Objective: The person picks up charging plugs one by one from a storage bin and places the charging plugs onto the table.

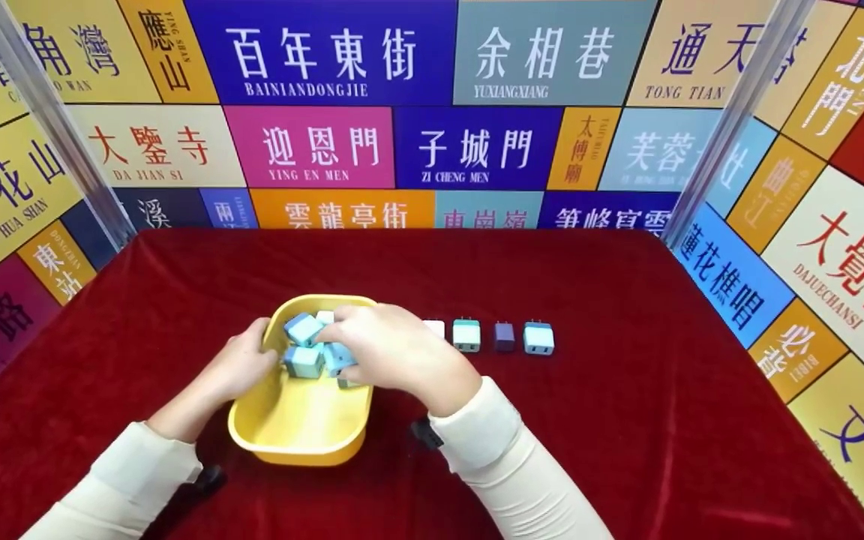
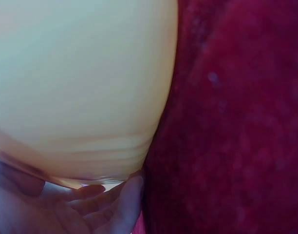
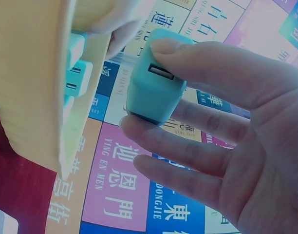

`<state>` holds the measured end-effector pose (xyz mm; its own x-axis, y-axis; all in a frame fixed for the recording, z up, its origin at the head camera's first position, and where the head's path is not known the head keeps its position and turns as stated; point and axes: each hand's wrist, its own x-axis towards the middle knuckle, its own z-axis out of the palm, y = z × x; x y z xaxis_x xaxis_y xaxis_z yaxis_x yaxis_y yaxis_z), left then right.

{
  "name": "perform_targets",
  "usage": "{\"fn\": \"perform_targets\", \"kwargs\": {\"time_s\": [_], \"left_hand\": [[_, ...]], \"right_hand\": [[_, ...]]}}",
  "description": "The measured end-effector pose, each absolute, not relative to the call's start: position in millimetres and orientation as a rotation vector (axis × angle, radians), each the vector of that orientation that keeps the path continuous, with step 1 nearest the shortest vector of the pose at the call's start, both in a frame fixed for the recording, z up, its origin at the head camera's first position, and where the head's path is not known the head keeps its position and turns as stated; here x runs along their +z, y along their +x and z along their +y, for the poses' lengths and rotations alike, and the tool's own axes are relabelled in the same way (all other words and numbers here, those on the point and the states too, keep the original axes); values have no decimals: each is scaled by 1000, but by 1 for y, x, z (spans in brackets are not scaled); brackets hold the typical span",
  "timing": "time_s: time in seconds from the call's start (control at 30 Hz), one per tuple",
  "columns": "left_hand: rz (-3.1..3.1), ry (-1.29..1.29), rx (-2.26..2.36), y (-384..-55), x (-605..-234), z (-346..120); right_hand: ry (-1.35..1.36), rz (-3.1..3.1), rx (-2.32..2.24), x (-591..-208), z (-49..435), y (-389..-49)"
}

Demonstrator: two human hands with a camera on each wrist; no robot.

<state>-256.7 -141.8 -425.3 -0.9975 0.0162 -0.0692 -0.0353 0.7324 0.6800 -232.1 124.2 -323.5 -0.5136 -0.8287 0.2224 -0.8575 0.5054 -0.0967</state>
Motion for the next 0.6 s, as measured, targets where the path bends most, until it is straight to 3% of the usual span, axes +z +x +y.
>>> {"fn": "perform_targets", "kwargs": {"time_s": [0.6], "left_hand": [[2850, -26, 1125, -257, -425, -141]], "right_hand": [[1321, -2704, 242, -325, 159, -245]]}}
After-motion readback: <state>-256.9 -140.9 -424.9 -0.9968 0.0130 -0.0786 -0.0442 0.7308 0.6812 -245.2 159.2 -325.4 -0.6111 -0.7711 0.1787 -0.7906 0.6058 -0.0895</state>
